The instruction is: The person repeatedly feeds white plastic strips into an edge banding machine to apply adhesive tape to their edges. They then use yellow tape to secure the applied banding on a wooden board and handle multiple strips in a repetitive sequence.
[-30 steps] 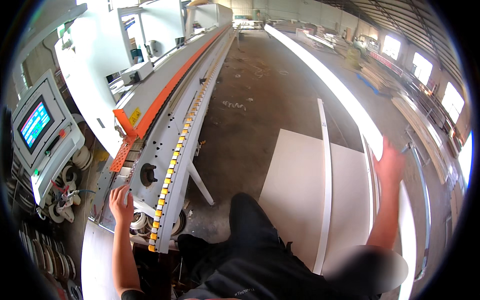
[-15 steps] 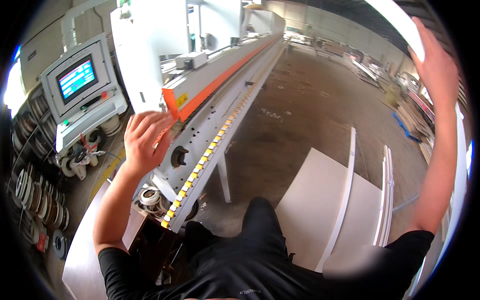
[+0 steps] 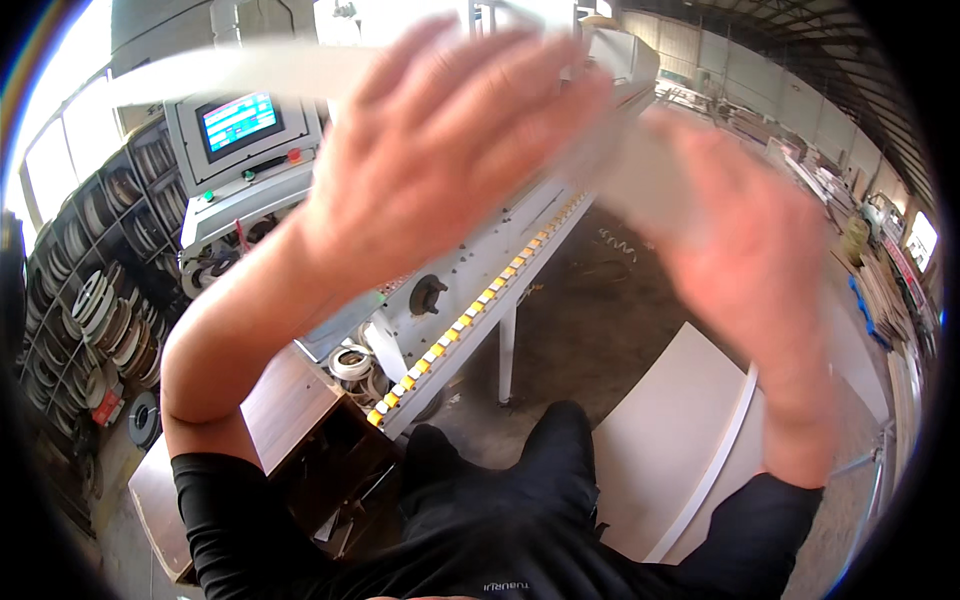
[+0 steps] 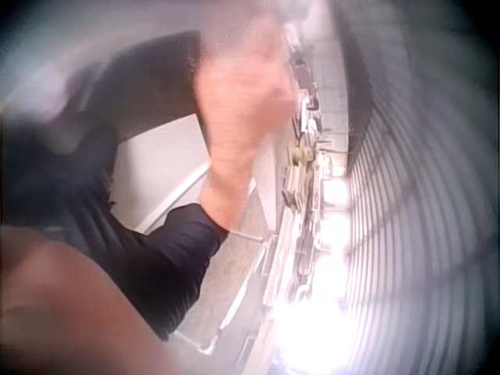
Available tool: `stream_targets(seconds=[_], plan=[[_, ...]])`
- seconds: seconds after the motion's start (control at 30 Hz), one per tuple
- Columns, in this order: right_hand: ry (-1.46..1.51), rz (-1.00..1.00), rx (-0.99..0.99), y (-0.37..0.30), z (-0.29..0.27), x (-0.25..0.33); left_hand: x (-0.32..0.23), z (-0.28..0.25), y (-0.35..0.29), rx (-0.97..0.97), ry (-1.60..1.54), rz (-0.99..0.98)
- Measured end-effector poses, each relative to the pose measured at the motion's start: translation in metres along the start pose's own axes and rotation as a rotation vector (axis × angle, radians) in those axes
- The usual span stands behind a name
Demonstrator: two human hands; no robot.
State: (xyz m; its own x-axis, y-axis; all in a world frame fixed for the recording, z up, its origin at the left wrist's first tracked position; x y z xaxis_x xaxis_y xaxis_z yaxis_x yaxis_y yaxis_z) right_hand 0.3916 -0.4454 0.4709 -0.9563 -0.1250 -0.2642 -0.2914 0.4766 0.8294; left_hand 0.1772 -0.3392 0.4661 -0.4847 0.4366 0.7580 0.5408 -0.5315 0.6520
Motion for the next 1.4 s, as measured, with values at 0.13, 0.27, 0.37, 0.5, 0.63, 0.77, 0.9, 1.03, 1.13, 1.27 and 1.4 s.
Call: stream_targets(seconds=[0.13, 0.27, 0.37, 0.5, 0.63, 0.77, 0.9, 1.03, 1.13, 1.27, 1.4], plan=[[0.186, -0.16, 0.18, -0.052, 0.062, 0.041, -0.053, -0.03, -0.058, 0.379, -0.147, -0.046], [0.358, -0.176, 0.295, -0.128, 0.137, 0.044, -0.1, -0.077, -0.161, 0.797, -0.351, -0.356], [0.371, -0.094, 0.4, -0.199, 0.192, 0.004, -0.122, -0.121, -0.233, 0.961, -0.424, -0.606], [0.304, -0.034, 0.443, -0.272, 0.261, -0.09, -0.152, -0.191, -0.314, 1.19, -0.463, -0.815], [0.263, 0.108, 0.474, -0.285, 0.313, -0.141, -0.178, -0.248, -0.365, 1.293, -0.477, -0.966], [0.382, 0.022, 0.559, -0.261, 0.347, -0.12, -0.198, -0.268, -0.376, 1.478, -0.527, -1.103], [0.524, -0.1, 0.503, -0.219, 0.353, -0.024, -0.197, -0.226, -0.341, 1.472, -0.61, -1.052], [0.636, -0.166, 0.46, -0.185, 0.348, 0.107, -0.197, -0.153, -0.312, 1.305, -0.541, -1.016], [0.689, -0.209, 0.395, -0.164, 0.333, 0.174, -0.187, -0.13, -0.302, 1.22, -0.471, -0.984], [0.801, -0.116, 0.354, -0.168, 0.332, 0.167, -0.17, -0.161, -0.356, 1.209, -0.356, -0.946], [0.809, 0.03, 0.5, -0.227, 0.345, 0.126, -0.145, -0.23, -0.435, 1.303, -0.191, -1.076]])
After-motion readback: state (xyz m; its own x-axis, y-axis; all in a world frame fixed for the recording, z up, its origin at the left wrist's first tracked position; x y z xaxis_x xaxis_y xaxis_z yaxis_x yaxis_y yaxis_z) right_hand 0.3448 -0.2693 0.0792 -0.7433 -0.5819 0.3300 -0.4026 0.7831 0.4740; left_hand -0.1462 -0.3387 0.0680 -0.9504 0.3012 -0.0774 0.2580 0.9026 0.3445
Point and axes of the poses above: each hand's wrist, its own y-axis towards the middle knuckle, its own z-axis out of the palm, x = y × z, the point moved 4 cm from there along y, towards the middle knuckle, and after that the axes turned 3 degrees about z, right-handed, at the moved point
